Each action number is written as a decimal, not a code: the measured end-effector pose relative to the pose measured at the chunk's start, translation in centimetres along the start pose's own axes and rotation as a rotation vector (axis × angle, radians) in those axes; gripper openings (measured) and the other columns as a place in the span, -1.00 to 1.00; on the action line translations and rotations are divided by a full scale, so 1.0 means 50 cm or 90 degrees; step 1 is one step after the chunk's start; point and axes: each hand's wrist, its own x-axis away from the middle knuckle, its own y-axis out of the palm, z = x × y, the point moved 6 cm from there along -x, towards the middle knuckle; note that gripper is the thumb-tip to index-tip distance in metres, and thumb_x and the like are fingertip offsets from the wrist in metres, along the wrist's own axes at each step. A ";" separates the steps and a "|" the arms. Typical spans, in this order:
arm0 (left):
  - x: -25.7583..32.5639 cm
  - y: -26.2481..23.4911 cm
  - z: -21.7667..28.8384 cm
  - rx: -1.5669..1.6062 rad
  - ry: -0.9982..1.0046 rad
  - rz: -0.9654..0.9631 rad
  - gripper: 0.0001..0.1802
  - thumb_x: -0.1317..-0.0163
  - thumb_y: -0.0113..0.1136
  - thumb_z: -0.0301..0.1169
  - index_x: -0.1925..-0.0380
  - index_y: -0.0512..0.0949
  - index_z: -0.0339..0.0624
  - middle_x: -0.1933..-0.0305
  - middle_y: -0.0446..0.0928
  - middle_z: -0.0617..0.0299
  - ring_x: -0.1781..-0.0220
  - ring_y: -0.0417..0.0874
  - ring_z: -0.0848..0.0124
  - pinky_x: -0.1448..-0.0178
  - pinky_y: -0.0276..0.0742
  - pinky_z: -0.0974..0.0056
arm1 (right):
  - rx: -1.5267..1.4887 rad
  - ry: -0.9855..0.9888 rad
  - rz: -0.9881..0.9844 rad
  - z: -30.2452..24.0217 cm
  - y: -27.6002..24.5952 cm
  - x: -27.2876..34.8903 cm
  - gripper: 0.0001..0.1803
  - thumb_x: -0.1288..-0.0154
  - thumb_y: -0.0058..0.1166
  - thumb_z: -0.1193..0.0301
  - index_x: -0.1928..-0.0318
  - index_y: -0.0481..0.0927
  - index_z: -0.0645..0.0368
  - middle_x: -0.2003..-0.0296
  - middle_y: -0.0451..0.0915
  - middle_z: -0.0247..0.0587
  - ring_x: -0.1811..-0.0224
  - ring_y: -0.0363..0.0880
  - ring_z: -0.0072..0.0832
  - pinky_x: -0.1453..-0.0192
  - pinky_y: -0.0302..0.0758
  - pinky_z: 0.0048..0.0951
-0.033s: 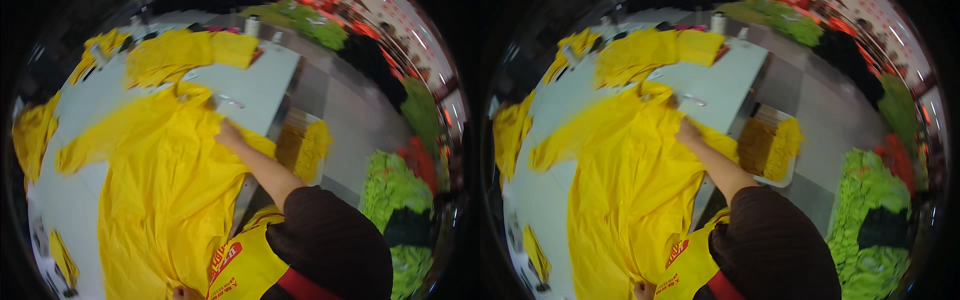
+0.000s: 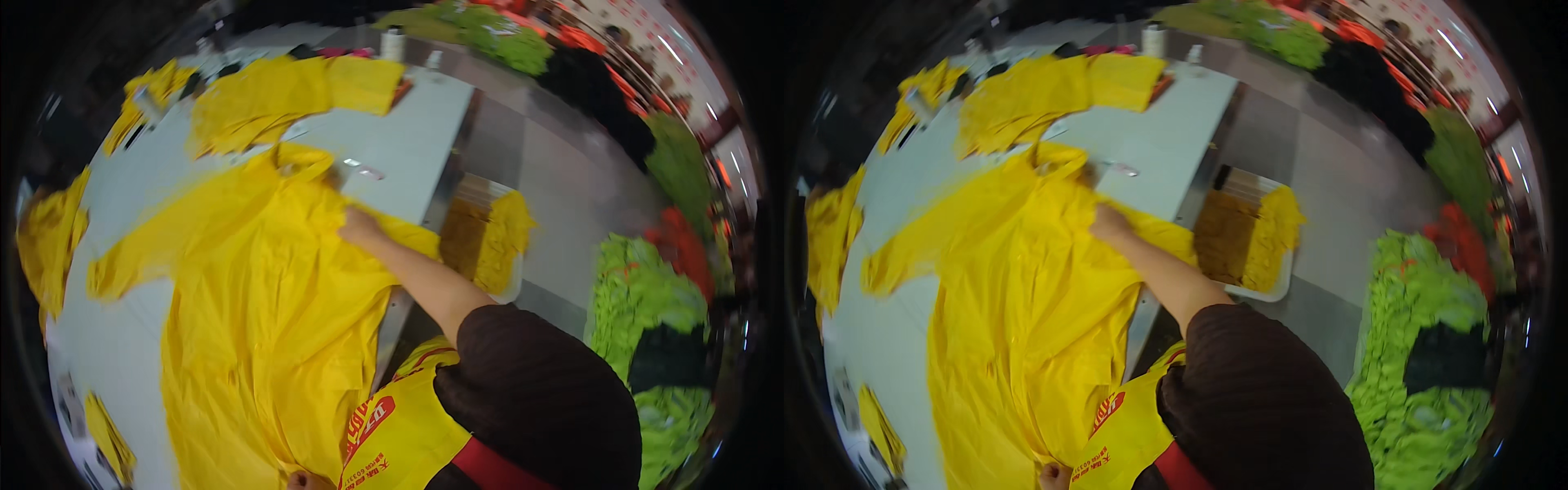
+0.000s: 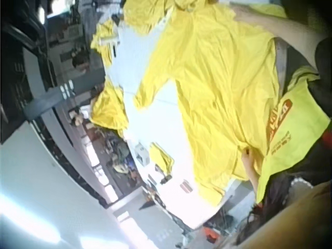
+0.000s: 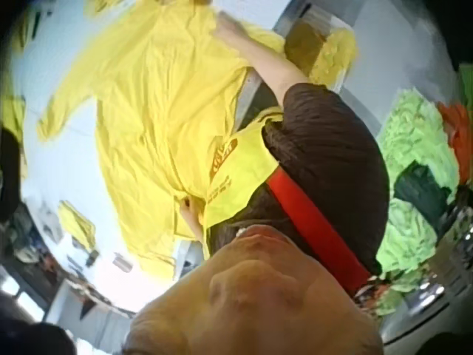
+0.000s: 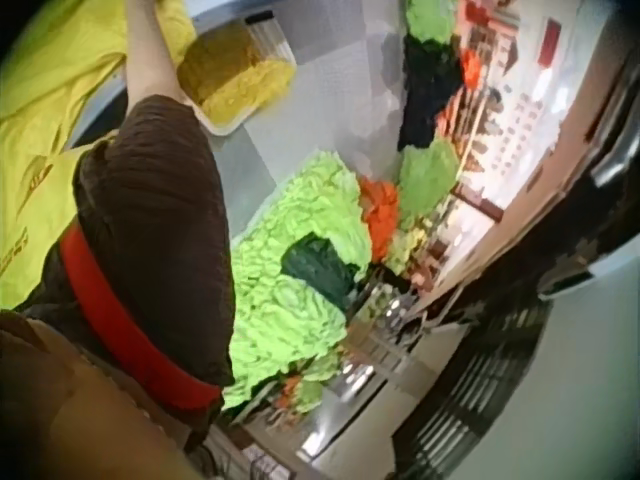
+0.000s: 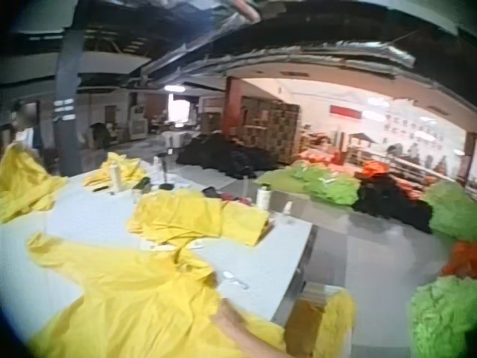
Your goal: The person trims excess threads and fabric from a yellow raincoat using small scissors. They repeatedly fold, align, and cut the garment edges, then place the finished piece into a white basket.
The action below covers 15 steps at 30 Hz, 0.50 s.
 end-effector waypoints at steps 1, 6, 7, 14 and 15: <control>-0.020 0.003 0.030 -0.021 0.030 -0.042 -0.72 -0.18 0.07 -0.31 0.24 0.51 -0.30 0.24 0.53 0.02 0.22 0.52 0.27 0.18 0.44 0.31 | -0.096 -0.042 0.002 0.009 0.030 -0.003 -0.45 0.05 0.09 0.32 -0.03 0.42 0.22 0.13 0.54 0.07 0.07 0.51 -0.19 0.03 0.42 -0.30; -0.079 0.025 0.134 -0.042 0.141 -0.195 -0.66 -0.17 0.10 -0.27 0.17 0.50 -0.31 0.16 0.51 0.01 0.15 0.50 0.24 0.12 0.44 0.25 | -0.673 -0.067 -0.140 -0.161 -0.136 0.200 -0.50 0.05 0.09 0.49 -0.02 0.45 0.27 0.12 0.54 -0.20 0.06 0.47 -0.41 -0.04 0.38 -0.44; -0.090 0.027 0.149 -0.044 0.161 -0.217 -0.65 -0.16 0.11 -0.26 0.16 0.49 -0.31 0.15 0.51 0.00 0.14 0.50 0.24 0.11 0.44 0.24 | -0.720 -0.117 -0.146 -0.175 -0.164 0.236 -0.48 0.04 0.11 0.48 -0.04 0.43 0.26 0.09 0.52 -0.21 0.03 0.45 -0.42 -0.08 0.35 -0.45; -0.144 -0.064 0.332 0.227 0.392 -0.305 -0.56 -0.15 0.16 -0.21 0.07 0.47 -0.32 0.04 0.48 -0.01 0.03 0.47 0.19 0.02 0.45 0.17 | -0.939 -0.407 -0.243 -0.250 -0.341 0.579 -0.65 0.01 0.02 0.67 0.12 0.53 0.27 0.21 0.58 -0.25 0.12 0.50 -0.51 0.02 0.41 -0.49; -0.019 -0.141 0.496 0.009 0.660 0.006 -0.56 -0.11 0.22 -0.30 0.04 0.47 -0.31 0.02 0.47 -0.02 0.01 0.46 0.20 -0.02 0.44 0.10 | -0.933 -0.445 -0.248 -0.259 -0.353 0.618 -0.67 0.03 0.03 0.67 0.15 0.53 0.28 0.22 0.58 -0.25 0.13 0.51 -0.51 0.03 0.42 -0.49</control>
